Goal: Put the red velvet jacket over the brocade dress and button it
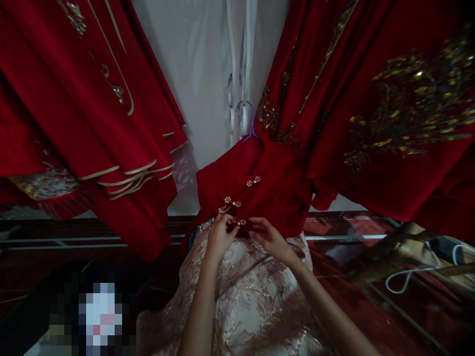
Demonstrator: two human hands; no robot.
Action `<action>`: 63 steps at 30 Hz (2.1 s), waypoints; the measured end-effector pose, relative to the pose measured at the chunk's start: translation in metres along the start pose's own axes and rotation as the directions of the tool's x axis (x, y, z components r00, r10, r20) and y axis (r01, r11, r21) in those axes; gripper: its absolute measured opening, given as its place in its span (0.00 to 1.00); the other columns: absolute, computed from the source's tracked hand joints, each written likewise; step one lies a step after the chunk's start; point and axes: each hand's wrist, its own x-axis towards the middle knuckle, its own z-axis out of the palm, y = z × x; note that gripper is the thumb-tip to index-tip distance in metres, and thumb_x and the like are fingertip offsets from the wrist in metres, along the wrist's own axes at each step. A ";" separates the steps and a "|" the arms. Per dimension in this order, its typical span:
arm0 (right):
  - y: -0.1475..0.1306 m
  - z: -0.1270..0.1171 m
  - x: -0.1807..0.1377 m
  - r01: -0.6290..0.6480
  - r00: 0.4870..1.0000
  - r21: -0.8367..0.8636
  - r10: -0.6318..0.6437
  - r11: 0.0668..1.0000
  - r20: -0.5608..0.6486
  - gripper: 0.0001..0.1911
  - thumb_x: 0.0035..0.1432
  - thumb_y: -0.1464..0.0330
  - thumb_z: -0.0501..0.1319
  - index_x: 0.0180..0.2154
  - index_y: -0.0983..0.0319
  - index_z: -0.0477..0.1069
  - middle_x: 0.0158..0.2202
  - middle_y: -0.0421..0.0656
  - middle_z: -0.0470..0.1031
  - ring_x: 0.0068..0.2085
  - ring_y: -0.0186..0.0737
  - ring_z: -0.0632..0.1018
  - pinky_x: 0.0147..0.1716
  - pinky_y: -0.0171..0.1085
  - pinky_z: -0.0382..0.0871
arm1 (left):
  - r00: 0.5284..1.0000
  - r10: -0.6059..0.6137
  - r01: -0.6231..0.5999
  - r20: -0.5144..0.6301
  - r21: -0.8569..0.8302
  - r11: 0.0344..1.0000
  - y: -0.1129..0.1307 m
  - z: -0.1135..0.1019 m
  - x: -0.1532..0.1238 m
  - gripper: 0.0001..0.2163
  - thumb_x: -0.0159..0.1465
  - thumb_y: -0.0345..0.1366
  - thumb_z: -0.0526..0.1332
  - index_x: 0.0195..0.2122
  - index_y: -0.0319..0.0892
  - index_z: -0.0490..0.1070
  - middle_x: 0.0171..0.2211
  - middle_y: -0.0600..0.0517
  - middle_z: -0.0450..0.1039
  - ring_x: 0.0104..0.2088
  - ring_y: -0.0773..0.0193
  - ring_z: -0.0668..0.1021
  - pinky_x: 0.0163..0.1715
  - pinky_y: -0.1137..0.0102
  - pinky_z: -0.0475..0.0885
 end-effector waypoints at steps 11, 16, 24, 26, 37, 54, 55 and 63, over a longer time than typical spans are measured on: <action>-0.001 0.007 0.004 -0.096 0.989 0.312 0.055 0.945 0.140 0.28 0.52 0.63 0.63 0.55 0.55 0.60 0.60 0.45 0.58 0.61 0.41 0.59 0.60 0.46 0.53 | 0.999 0.005 -0.012 -0.038 -0.164 0.986 0.003 0.011 0.004 0.03 0.57 0.35 0.60 0.30 0.43 0.67 0.30 0.54 0.72 0.32 0.66 0.75 0.35 0.72 0.68; 0.005 0.008 0.005 -0.091 0.988 0.290 0.049 0.953 0.150 0.26 0.52 0.64 0.63 0.54 0.55 0.62 0.57 0.46 0.62 0.59 0.41 0.62 0.58 0.45 0.56 | 0.995 -0.091 0.098 0.037 -0.315 0.944 -0.004 0.012 0.005 0.05 0.56 0.35 0.61 0.31 0.41 0.66 0.29 0.52 0.72 0.31 0.66 0.76 0.35 0.71 0.71; 0.011 0.009 0.007 -0.083 0.986 0.307 0.033 0.948 0.165 0.25 0.53 0.64 0.63 0.53 0.54 0.62 0.57 0.45 0.63 0.59 0.41 0.62 0.59 0.46 0.55 | 0.989 -0.128 0.146 0.074 -0.362 0.920 -0.011 0.012 0.005 0.07 0.52 0.33 0.64 0.32 0.39 0.70 0.29 0.49 0.75 0.31 0.64 0.78 0.35 0.69 0.73; 0.007 0.009 0.006 -0.091 0.984 0.314 0.037 0.945 0.174 0.25 0.54 0.64 0.62 0.53 0.55 0.62 0.56 0.45 0.63 0.58 0.40 0.64 0.58 0.46 0.56 | 0.985 -0.168 0.168 0.030 -0.355 0.920 -0.011 0.014 0.006 0.06 0.53 0.35 0.64 0.30 0.39 0.71 0.29 0.49 0.76 0.31 0.64 0.78 0.35 0.69 0.73; -0.009 0.009 0.001 0.049 0.996 0.007 -0.050 0.999 0.074 0.23 0.49 0.68 0.63 0.48 0.58 0.61 0.40 0.42 0.67 0.40 0.36 0.70 0.41 0.37 0.67 | 0.878 -0.109 0.402 0.467 -0.592 0.699 0.013 -0.008 -0.001 0.10 0.48 0.38 0.68 0.28 0.37 0.75 0.26 0.49 0.76 0.27 0.66 0.76 0.30 0.72 0.71; -0.044 -0.017 0.000 0.039 0.990 0.057 -0.046 0.998 0.132 0.12 0.54 0.65 0.60 0.36 0.60 0.58 0.29 0.36 0.60 0.28 0.29 0.64 0.26 0.30 0.58 | 0.889 -0.413 0.309 0.197 -0.924 0.226 0.033 0.002 0.030 0.14 0.51 0.39 0.68 0.36 0.37 0.73 0.40 0.46 0.76 0.37 0.66 0.78 0.46 0.63 0.72; -0.044 -0.016 0.000 0.036 0.990 0.059 -0.044 0.998 0.136 0.12 0.54 0.64 0.60 0.36 0.60 0.57 0.28 0.36 0.59 0.28 0.29 0.63 0.26 0.30 0.58 | 0.889 -0.413 0.313 0.199 -0.921 0.230 0.034 0.002 0.032 0.14 0.51 0.39 0.67 0.36 0.37 0.73 0.41 0.46 0.76 0.37 0.65 0.78 0.46 0.63 0.72; -0.048 -0.019 -0.001 0.041 0.990 0.042 -0.046 0.998 0.131 0.11 0.55 0.65 0.59 0.36 0.59 0.57 0.29 0.36 0.60 0.28 0.29 0.63 0.26 0.30 0.58 | 0.864 -0.428 0.386 0.264 -0.894 0.227 0.038 0.000 0.041 0.14 0.51 0.40 0.65 0.37 0.40 0.72 0.41 0.47 0.75 0.35 0.67 0.77 0.40 0.67 0.72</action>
